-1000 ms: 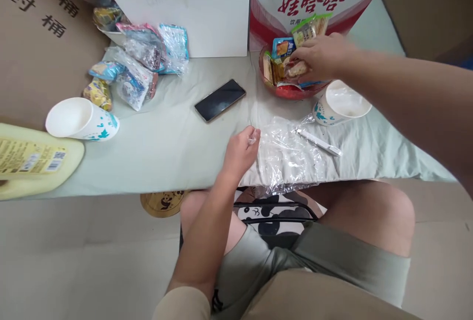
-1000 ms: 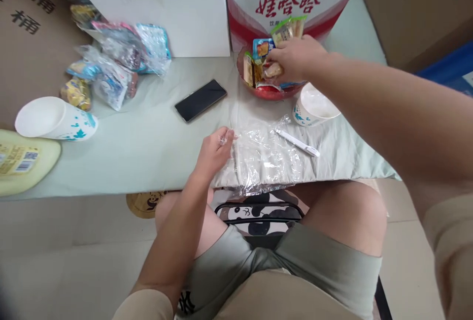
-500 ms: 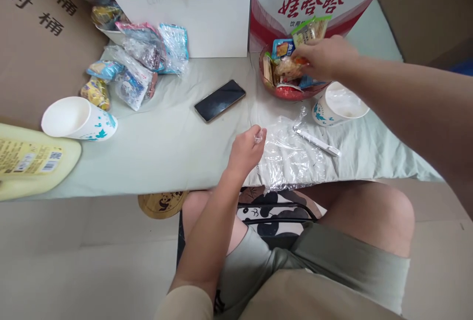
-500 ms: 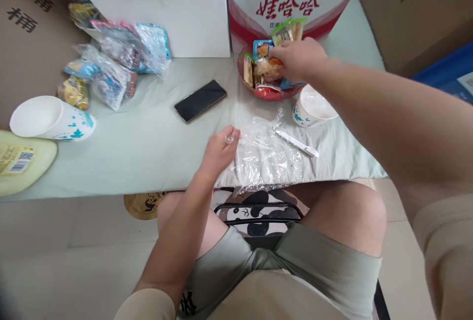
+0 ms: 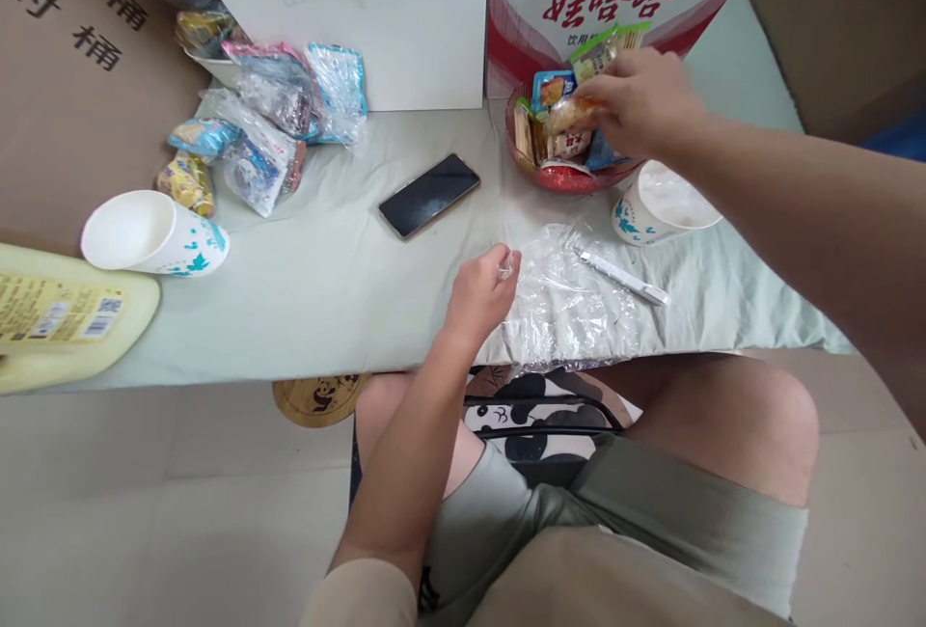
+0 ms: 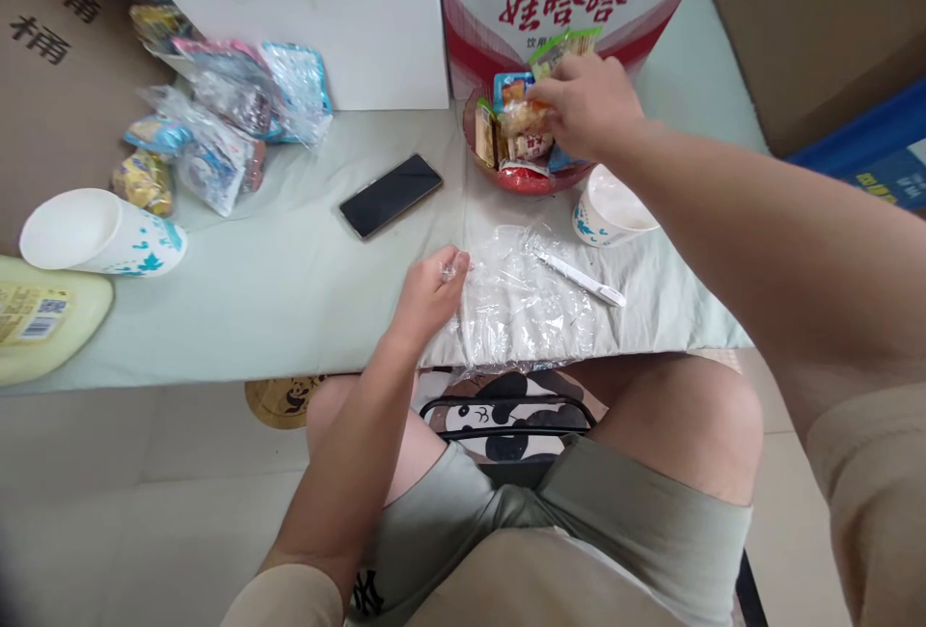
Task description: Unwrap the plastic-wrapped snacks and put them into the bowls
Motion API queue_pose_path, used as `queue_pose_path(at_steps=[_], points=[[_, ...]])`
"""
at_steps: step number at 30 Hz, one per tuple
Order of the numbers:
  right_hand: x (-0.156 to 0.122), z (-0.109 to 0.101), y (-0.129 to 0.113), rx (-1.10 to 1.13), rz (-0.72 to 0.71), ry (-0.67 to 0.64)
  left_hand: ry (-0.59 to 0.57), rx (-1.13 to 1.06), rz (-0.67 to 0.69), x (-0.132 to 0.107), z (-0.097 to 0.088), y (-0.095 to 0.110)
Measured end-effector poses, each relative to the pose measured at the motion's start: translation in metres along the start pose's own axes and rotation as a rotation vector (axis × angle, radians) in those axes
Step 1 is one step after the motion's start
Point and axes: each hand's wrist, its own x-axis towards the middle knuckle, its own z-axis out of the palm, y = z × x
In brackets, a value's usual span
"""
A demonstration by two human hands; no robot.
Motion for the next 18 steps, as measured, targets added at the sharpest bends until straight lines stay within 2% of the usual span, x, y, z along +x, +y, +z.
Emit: queue_pose_path(at_steps=[2, 6, 9, 11, 14, 16, 18], points=[[0.004, -0.001, -0.002, -0.082, -0.033, 0.003, -0.002, -0.008, -0.004, 0.000, -0.001, 0.000], [0.006, 0.012, 0.001, -0.136, -0.043, -0.134, -0.020, -0.041, -0.029, 0.000, -0.003, 0.000], [0.004, 0.025, 0.007, -0.074, -0.073, -0.105, -0.030, -0.079, -0.042, 0.000, -0.004, 0.000], [0.002, 0.025, 0.006, -0.047, -0.098, -0.079, -0.033, -0.093, -0.049, -0.001, -0.005, -0.001], [-0.004, 0.004, -0.011, -0.018, -0.044, -0.014, -0.042, -0.087, -0.064, -0.002, -0.007, 0.000], [-0.014, -0.020, -0.035, 0.019, 0.050, 0.061, -0.044, -0.089, -0.072, -0.003, -0.008, 0.001], [-0.035, -0.044, -0.065, 0.112, 0.066, 0.136, -0.042, -0.108, -0.079, -0.003, -0.009, 0.002]])
